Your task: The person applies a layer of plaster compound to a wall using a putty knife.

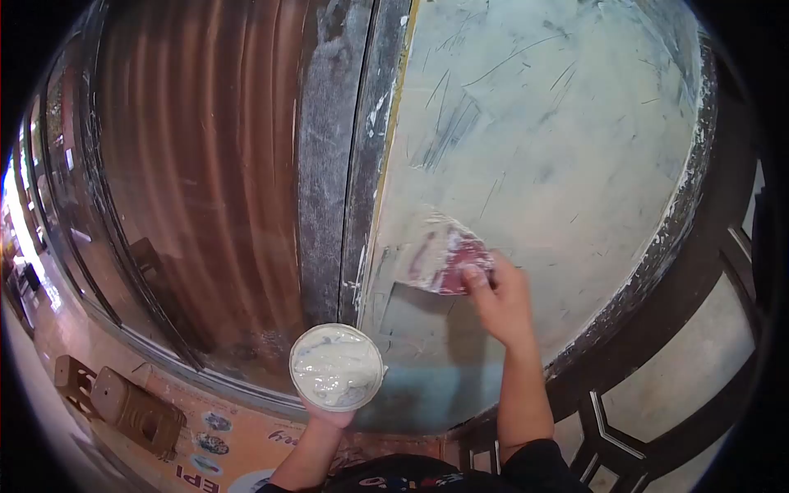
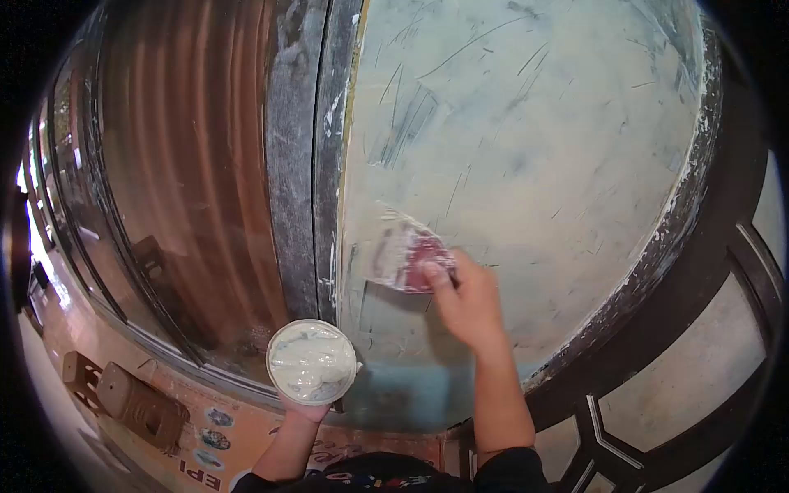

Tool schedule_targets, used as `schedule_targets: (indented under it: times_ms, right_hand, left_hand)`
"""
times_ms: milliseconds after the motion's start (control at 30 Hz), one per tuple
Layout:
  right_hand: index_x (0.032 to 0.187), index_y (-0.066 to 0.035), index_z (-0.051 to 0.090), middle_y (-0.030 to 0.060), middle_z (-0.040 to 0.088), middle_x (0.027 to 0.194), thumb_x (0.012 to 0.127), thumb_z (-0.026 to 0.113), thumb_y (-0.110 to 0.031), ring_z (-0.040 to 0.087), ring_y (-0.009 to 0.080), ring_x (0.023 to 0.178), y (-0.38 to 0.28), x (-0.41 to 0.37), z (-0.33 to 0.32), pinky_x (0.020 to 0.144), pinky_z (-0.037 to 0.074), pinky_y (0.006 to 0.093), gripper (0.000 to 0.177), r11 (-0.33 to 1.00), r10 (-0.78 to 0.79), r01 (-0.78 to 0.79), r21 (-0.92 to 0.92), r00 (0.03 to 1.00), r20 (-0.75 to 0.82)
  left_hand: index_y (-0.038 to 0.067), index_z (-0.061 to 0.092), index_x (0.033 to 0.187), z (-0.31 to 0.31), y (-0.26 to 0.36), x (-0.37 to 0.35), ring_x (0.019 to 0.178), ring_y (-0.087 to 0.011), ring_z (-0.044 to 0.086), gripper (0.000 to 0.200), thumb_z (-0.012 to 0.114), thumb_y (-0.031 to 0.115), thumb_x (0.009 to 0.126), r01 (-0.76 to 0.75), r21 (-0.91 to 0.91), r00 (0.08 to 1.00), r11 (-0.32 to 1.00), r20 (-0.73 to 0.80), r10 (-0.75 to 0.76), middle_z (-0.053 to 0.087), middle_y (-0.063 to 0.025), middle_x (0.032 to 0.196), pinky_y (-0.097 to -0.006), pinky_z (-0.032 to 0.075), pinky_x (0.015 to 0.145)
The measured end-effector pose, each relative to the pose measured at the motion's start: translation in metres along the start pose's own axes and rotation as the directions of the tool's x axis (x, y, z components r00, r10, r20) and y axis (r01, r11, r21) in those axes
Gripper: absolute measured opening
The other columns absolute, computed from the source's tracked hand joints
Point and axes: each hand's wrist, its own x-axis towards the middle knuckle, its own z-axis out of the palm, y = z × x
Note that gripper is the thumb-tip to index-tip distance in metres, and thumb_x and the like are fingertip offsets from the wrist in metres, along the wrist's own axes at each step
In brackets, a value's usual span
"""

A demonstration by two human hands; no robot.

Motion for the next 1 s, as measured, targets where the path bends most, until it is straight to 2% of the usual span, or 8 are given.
schedule_targets:
  times_ms: [100, 167, 200, 333, 500, 600, 833, 1000]
  right_hand:
    - [0.094, 0.000, 0.065, 0.0172, 0.062, 0.068, 0.096, 0.064, -0.026, 0.058, 0.0230, 0.057, 0.008, 0.000, 0.035, 0.060, 0.048, 0.0363, 0.026, 0.951, 0.027, 0.010, -0.310, 0.993, 0.113]
    - [0.093, 0.000, 0.064, 0.0183, 0.063, 0.068, 0.096, 0.064, -0.026, 0.059, 0.0262, 0.057, 0.024, -0.009, 0.028, 0.060, 0.048, 0.0378, 0.027, 0.954, 0.026, -0.022, -0.300, 1.000, 0.009]
    - [0.092, 0.000, 0.064, 0.0194, 0.063, 0.068, 0.096, 0.064, -0.027, 0.059, 0.0294, 0.057, 0.029, -0.013, 0.022, 0.060, 0.048, 0.0393, 0.028, 0.956, 0.013, -0.039, -0.291, 0.996, -0.090]
    - [0.091, 0.000, 0.060, 0.0245, 0.064, 0.072, 0.098, 0.061, -0.029, 0.061, 0.0468, 0.068, 0.017, -0.037, 0.006, 0.061, 0.048, 0.0486, 0.030, 0.993, 0.106, -0.105, -0.054, 0.994, 0.019]
    - [0.090, -0.001, 0.060, 0.0251, 0.061, 0.070, 0.097, 0.063, -0.032, 0.061, 0.0470, 0.067, 0.029, -0.030, 0.053, 0.061, 0.048, 0.0487, 0.032, 0.968, 0.056, -0.023, -0.250, 0.990, 0.126]
    - [0.089, -0.001, 0.059, 0.0247, 0.061, 0.069, 0.095, 0.064, -0.029, 0.061, 0.0455, 0.066, 0.048, -0.037, 0.030, 0.060, 0.048, 0.0482, 0.029, 0.925, 0.097, -0.115, -0.362, 0.993, -0.068]
    - [0.088, -0.002, 0.059, 0.0227, 0.062, 0.070, 0.095, 0.064, -0.030, 0.061, 0.0442, 0.067, 0.021, -0.041, 0.035, 0.060, 0.048, 0.0464, 0.029, 0.974, -0.041, 0.062, -0.216, 0.994, 0.103]
    - [0.088, -0.002, 0.060, 0.0230, 0.063, 0.072, 0.095, 0.064, -0.031, 0.061, 0.0456, 0.070, 0.049, -0.041, 0.036, 0.062, 0.048, 0.0476, 0.030, 0.939, 0.068, -0.059, -0.340, 0.998, 0.014]
  left_hand:
    - [0.017, 0.043, 0.148, -0.005, -0.001, -0.003, 0.140, -0.0416, 0.039, 0.071, 0.039, 0.063, 0.095, 0.000, -0.006, 0.997, 1.000, -0.075, -0.001, 0.041, -0.0114, 0.155, -0.0741, 0.023, 0.112]
    - [0.018, 0.044, 0.148, -0.006, -0.001, -0.005, 0.139, -0.0411, 0.040, 0.070, 0.039, 0.064, 0.094, 0.084, -0.205, 0.996, 0.975, -0.011, -0.088, 0.042, -0.0113, 0.154, -0.0744, 0.024, 0.112]
    - [0.019, 0.044, 0.147, -0.011, -0.002, -0.005, 0.138, -0.0412, 0.041, 0.070, 0.039, 0.064, 0.094, 0.015, 0.055, 0.997, 0.998, -0.078, -0.011, 0.043, -0.0116, 0.153, -0.0754, 0.025, 0.111]
    - [0.019, 0.044, 0.147, -0.010, 0.003, -0.011, 0.138, -0.0432, 0.041, 0.072, 0.040, 0.066, 0.092, 0.060, -0.083, 0.997, 0.995, -0.046, -0.064, 0.042, -0.0127, 0.153, -0.0758, 0.026, 0.110]
    - [0.019, 0.042, 0.148, -0.018, -0.004, -0.012, 0.138, -0.0437, 0.040, 0.074, 0.041, 0.067, 0.092, 0.117, -0.209, 0.991, 0.971, -0.043, -0.128, 0.042, -0.0132, 0.153, -0.0760, 0.026, 0.110]
    - [0.019, 0.043, 0.148, -0.014, -0.005, -0.017, 0.140, -0.0430, 0.039, 0.073, 0.041, 0.066, 0.092, 0.085, 0.003, 0.993, 0.996, -0.080, -0.084, 0.041, -0.0124, 0.154, -0.0754, 0.024, 0.111]
    - [0.018, 0.042, 0.149, -0.021, -0.009, -0.020, 0.140, -0.0431, 0.039, 0.072, 0.039, 0.065, 0.093, 0.125, -0.130, 0.983, 0.984, -0.118, -0.141, 0.041, -0.0128, 0.154, -0.0753, 0.023, 0.112]
    - [0.018, 0.048, 0.144, -0.013, -0.014, -0.020, 0.137, -0.0447, 0.042, 0.067, 0.040, 0.062, 0.095, 0.152, -0.101, 0.978, 0.983, -0.128, -0.165, 0.046, -0.0148, 0.150, -0.0762, 0.022, 0.111]
